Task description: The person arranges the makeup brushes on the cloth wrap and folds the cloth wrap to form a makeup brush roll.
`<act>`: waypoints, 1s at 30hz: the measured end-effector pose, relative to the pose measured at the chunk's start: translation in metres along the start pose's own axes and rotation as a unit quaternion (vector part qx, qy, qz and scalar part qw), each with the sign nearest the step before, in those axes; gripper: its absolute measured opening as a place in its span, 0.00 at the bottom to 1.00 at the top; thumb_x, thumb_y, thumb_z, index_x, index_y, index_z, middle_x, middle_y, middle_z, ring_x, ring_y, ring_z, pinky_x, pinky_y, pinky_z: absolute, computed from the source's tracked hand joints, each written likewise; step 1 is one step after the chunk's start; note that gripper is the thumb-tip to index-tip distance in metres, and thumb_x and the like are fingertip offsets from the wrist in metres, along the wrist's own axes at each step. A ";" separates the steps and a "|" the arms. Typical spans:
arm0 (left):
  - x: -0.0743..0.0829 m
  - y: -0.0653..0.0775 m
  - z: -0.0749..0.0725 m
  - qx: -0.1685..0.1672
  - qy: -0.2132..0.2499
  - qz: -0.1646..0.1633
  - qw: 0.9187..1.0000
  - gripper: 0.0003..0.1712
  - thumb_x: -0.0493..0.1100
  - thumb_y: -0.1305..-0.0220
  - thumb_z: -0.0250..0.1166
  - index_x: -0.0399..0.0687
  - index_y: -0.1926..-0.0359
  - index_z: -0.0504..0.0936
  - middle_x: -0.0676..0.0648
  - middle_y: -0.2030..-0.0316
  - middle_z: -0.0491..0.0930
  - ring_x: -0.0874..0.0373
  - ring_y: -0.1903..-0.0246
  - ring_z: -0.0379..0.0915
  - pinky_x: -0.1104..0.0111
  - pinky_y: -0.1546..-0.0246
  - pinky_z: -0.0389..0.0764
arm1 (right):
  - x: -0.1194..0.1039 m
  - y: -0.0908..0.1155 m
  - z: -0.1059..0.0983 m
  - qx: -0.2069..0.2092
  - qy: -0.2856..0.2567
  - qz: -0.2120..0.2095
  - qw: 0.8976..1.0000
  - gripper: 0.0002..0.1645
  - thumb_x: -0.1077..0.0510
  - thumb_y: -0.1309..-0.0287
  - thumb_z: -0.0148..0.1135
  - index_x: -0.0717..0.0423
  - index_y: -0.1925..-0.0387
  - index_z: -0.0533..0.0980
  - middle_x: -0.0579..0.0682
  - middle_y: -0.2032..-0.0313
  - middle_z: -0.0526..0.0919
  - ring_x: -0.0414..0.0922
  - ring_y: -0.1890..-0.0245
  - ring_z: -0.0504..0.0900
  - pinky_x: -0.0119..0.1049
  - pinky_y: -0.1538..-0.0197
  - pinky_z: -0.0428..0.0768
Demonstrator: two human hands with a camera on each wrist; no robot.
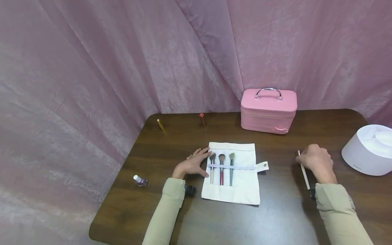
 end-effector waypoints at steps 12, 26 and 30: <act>-0.001 -0.001 0.001 -0.001 -0.003 -0.001 1.000 0.54 0.44 0.43 0.78 0.52 0.21 0.58 0.53 0.20 0.42 0.46 0.22 0.31 0.39 0.29 0.41 | -0.035 -0.008 0.023 -0.064 -0.265 -0.010 0.962 0.19 0.66 0.36 0.56 0.82 0.52 0.70 0.51 0.73 0.82 0.40 0.74 0.82 0.38 0.66 0.86; 0.001 0.000 0.000 -0.001 -0.002 0.001 1.000 0.54 0.43 0.43 0.78 0.51 0.21 0.57 0.52 0.19 0.42 0.45 0.22 0.31 0.39 0.29 0.41 | -0.075 -0.018 0.032 -0.061 -0.406 -0.016 0.912 0.13 0.67 0.33 0.55 0.74 0.51 0.67 0.44 0.72 0.79 0.37 0.74 0.81 0.35 0.64 0.85; 0.000 0.001 0.001 -0.004 -0.002 -0.002 1.000 0.55 0.44 0.43 0.78 0.51 0.21 0.57 0.53 0.19 0.42 0.46 0.22 0.31 0.39 0.29 0.41 | -0.082 -0.019 0.035 -0.038 -0.432 -0.012 0.901 0.10 0.67 0.34 0.55 0.70 0.54 0.68 0.43 0.74 0.79 0.37 0.75 0.82 0.34 0.66 0.85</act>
Point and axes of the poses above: each hand's wrist, its own y-axis away from the middle knuckle, its own z-axis out of the palm, x = y × z, the point moved 5 cm from there along -y, towards the middle knuckle
